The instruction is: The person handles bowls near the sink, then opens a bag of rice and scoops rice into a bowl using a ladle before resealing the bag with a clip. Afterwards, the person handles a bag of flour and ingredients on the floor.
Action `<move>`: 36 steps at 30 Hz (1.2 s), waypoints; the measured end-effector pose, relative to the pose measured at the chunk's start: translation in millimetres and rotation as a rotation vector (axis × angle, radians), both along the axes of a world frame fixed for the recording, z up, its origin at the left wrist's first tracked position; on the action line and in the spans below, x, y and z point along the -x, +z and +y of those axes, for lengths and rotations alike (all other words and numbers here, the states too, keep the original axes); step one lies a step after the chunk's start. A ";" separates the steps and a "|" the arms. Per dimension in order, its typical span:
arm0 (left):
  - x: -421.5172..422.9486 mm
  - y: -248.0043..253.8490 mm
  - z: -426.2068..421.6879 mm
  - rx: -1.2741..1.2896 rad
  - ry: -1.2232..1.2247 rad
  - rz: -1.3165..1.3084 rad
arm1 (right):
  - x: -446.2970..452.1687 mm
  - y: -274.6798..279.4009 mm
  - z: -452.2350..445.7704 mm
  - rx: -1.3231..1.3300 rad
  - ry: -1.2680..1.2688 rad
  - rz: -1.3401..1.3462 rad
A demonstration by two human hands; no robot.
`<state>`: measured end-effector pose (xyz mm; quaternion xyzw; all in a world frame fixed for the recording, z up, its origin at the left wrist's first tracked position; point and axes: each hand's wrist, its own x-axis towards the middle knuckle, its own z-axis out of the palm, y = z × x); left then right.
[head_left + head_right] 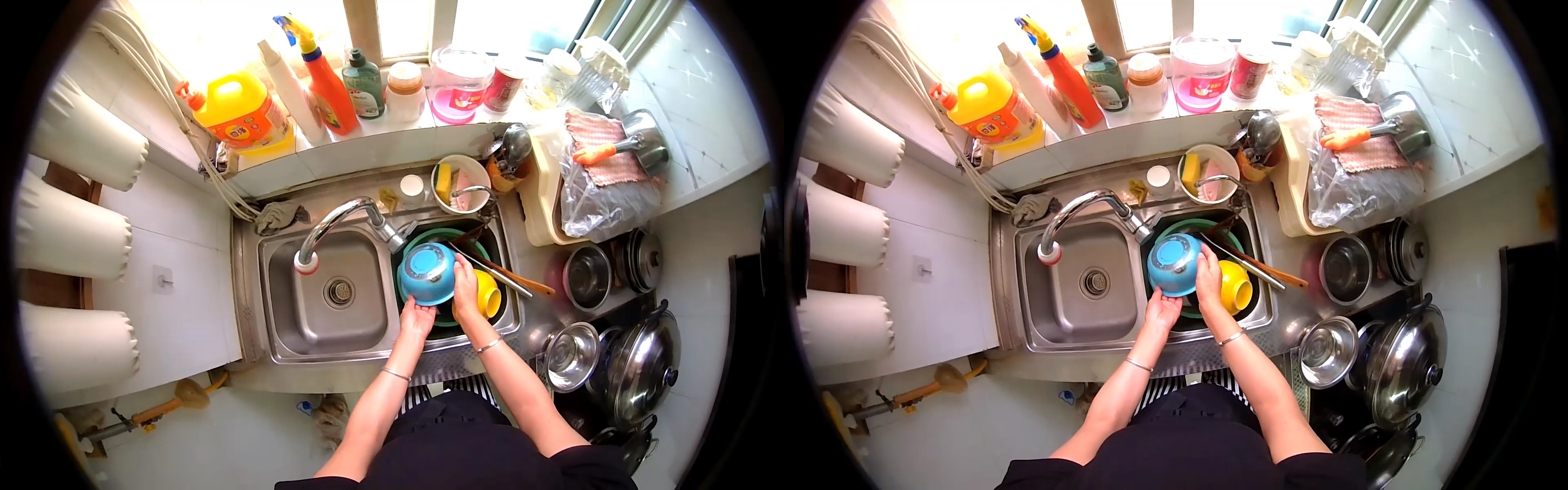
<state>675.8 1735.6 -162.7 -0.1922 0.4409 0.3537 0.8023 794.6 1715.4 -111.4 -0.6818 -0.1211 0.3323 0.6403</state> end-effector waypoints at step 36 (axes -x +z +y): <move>-122.0 162.7 -91.0 -1.337 -0.888 0.040 | -83.4 130.4 -229.1 -0.581 -0.518 0.226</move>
